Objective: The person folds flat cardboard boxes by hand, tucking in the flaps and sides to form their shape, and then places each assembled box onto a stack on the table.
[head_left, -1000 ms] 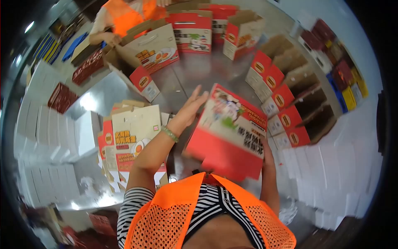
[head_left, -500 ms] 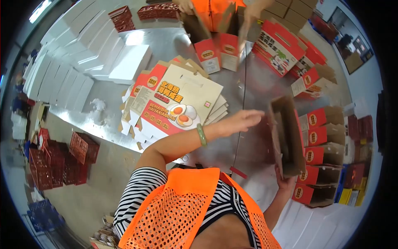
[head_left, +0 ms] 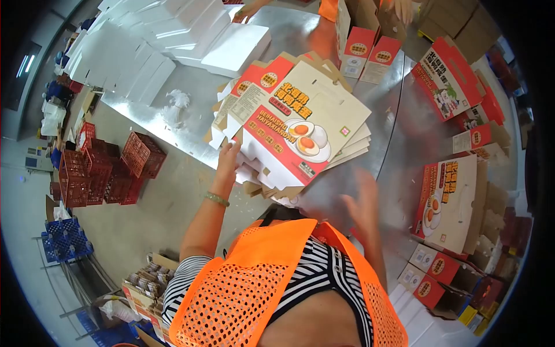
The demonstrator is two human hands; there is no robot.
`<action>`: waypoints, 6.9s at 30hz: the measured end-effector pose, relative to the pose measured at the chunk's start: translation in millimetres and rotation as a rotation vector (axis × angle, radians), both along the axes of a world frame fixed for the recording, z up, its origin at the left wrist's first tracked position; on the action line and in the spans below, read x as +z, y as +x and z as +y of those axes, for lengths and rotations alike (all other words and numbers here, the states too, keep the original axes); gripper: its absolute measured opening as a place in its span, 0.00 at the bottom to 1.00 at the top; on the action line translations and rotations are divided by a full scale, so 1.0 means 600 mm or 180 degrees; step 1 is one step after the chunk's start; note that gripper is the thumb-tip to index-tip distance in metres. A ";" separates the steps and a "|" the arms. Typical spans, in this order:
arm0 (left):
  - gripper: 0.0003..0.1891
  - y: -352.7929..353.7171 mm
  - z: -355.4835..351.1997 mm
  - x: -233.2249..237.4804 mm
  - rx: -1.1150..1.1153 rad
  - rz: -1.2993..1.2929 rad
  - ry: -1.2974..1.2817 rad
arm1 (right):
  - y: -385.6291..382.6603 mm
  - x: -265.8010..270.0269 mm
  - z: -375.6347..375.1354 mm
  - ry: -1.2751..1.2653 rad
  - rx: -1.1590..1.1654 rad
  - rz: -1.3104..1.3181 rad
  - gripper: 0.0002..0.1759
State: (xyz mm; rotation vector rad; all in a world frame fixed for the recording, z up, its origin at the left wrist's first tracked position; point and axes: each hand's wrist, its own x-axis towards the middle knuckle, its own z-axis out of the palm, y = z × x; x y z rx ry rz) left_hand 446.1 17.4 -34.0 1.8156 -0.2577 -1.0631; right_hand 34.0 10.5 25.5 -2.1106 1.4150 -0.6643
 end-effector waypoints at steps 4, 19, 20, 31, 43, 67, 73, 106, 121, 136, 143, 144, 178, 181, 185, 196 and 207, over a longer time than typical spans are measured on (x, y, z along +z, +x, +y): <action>0.25 0.014 -0.015 0.045 -0.0767 0.0337 0.0203 | 0.157 0.010 -0.077 -0.1115 0.1813 0.1400 0.46; 0.30 -0.075 -0.091 0.350 -0.1088 -0.2466 -0.3183 | -0.057 0.232 0.041 -0.2074 -0.0362 -0.0943 0.14; 0.32 -0.101 -0.109 0.368 -0.1691 -0.2388 -0.3646 | -0.097 0.248 0.075 -0.2027 -0.0554 -0.1102 0.13; 0.36 -0.489 -0.227 0.252 -0.3842 0.0458 -0.3527 | -0.293 0.093 0.296 -0.0866 -0.3475 -0.1925 0.20; 0.09 -0.457 -0.211 0.209 -0.3906 0.0812 -0.3362 | -0.135 0.251 0.157 -0.2650 -0.2440 0.1799 0.30; 0.23 -0.591 -0.135 0.544 -0.9032 -0.2816 -0.4883 | -0.065 0.272 0.245 -0.2018 -0.2784 0.1868 0.09; 0.32 -0.576 -0.127 0.546 -0.8167 -0.2620 -0.6647 | -0.065 0.282 0.263 -0.1956 -0.2296 0.1485 0.09; 0.07 -0.415 -0.118 0.335 -0.4987 -0.3740 -0.4959 | -0.136 0.272 0.312 -0.2251 -0.2230 0.2614 0.16; 0.32 -0.466 -0.071 0.304 -0.4730 -0.1441 -0.2978 | -0.145 0.261 0.340 0.0467 -0.3500 -0.1446 0.34; 0.26 -0.514 -0.072 0.323 -0.4839 -0.1893 -0.3448 | -0.151 0.205 0.343 0.0067 -0.3399 -0.2023 0.30; 0.34 -0.521 -0.078 0.358 -0.5567 -0.3258 -0.3111 | -0.168 0.186 0.338 -0.0384 -0.2413 -0.3561 0.28; 0.32 -0.522 -0.072 0.358 -0.5556 -0.3570 -0.3077 | -0.176 0.178 0.340 -0.0451 -0.2442 -0.3029 0.29; 0.15 -0.575 -0.111 0.359 -0.7468 -0.2418 -0.3681 | -0.164 0.183 0.374 -0.0679 -0.2659 -0.1167 0.37; 0.22 -0.568 -0.138 0.367 -0.7449 -0.2348 -0.3836 | -0.151 0.149 0.382 -0.0753 -0.3044 -0.1910 0.55; 0.45 -0.523 -0.162 0.371 -0.7519 -0.2494 -0.3580 | -0.110 0.095 0.408 -0.0670 -0.3440 -0.2415 0.81; 0.40 -0.509 -0.145 0.359 -0.7517 -0.2703 -0.4103 | -0.083 0.070 0.423 0.0204 -0.3696 -0.2681 0.85; 0.27 -0.486 -0.127 0.335 -0.6765 -0.2598 -0.4652 | -0.079 0.074 0.423 -0.0695 -0.3548 -0.2046 0.84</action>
